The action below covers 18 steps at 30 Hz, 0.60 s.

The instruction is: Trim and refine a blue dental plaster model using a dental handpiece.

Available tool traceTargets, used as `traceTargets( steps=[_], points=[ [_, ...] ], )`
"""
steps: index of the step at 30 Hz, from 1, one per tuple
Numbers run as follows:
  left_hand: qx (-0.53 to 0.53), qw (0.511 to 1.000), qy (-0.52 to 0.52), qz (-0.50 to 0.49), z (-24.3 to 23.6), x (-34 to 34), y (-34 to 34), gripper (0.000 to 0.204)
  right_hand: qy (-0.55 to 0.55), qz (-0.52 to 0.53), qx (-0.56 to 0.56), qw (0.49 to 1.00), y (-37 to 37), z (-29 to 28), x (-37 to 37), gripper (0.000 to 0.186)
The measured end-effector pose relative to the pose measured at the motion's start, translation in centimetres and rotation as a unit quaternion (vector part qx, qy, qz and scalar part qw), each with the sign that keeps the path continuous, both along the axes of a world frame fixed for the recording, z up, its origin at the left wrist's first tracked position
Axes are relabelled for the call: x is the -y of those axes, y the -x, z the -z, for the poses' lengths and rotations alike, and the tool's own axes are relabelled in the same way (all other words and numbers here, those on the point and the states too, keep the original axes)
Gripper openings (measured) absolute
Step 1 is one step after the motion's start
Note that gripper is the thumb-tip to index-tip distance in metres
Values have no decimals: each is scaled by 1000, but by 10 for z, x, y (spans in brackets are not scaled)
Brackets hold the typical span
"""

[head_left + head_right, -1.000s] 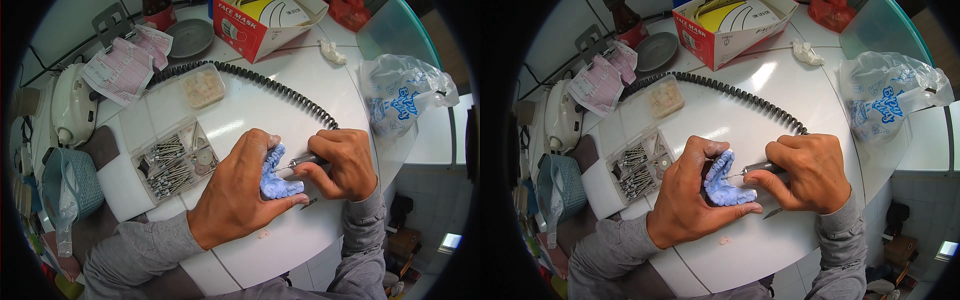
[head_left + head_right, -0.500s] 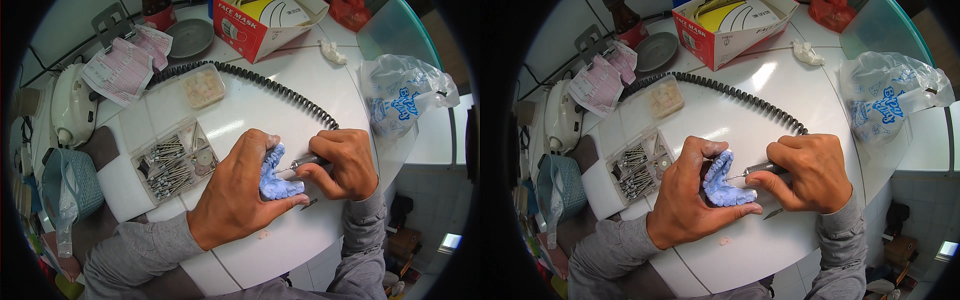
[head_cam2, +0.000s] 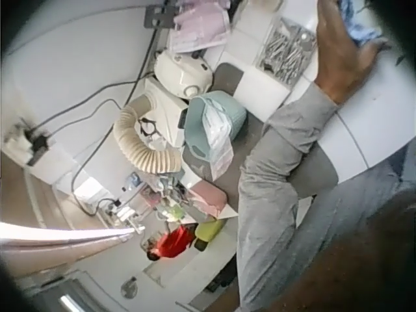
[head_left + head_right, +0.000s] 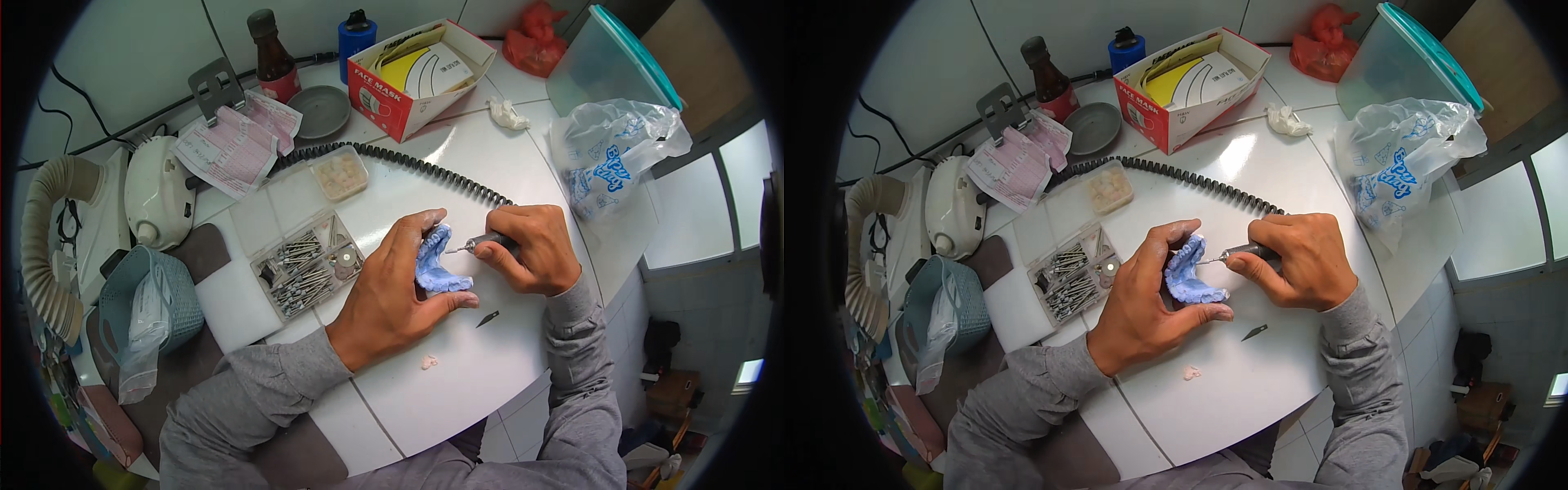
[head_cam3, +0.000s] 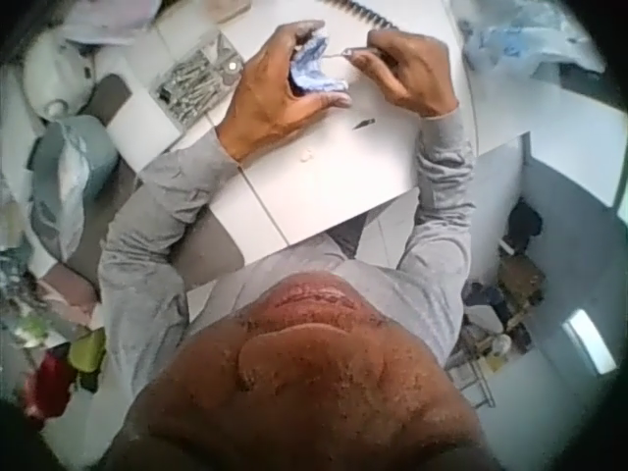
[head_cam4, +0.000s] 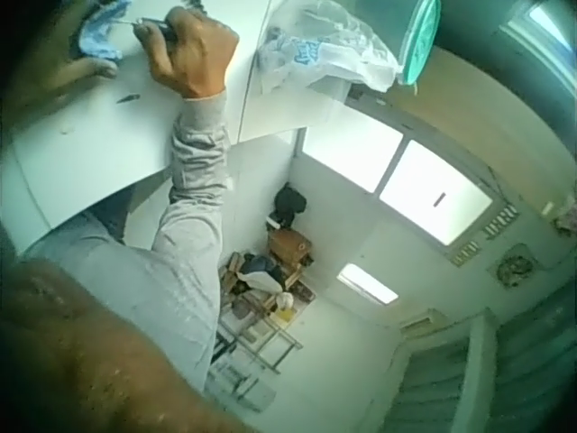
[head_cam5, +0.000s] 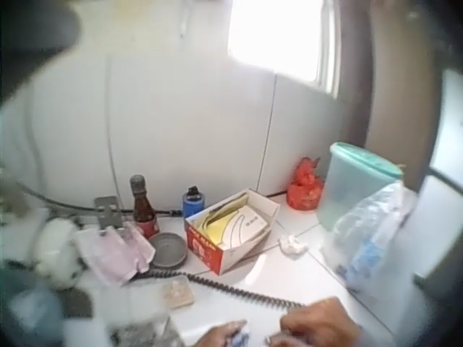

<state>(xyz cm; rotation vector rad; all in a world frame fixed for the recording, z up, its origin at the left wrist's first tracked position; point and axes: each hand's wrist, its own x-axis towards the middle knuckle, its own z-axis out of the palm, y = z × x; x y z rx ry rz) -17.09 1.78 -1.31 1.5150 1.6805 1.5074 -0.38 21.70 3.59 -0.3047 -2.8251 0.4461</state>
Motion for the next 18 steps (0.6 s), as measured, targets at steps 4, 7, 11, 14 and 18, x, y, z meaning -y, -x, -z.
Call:
traceTargets(
  steps=[4, 7, 11, 14, 18],
  points=[
    [25, 999, -9, 18, -2, 1, 4, 97, 11, 23, -58, 998, -3, 9, 3, 57],
    [48, 998, -4, 41, -2, -1, 3, 96, -25, 24, -130, 991, -6, 12, 8, 60],
    [49, 998, -16, 43, 4, -2, 6, 94, -50, 12, -158, 986, -7, 18, 16, 56],
    [29, 998, -34, 53, 7, 0, 8, 90, -51, 52, -163, 984, -11, 16, 26, 53],
    [38, 996, -4, 75, 0, 1, 10, 89, -61, 64, -173, 981, -17, 17, 22, 52]
  ],
)
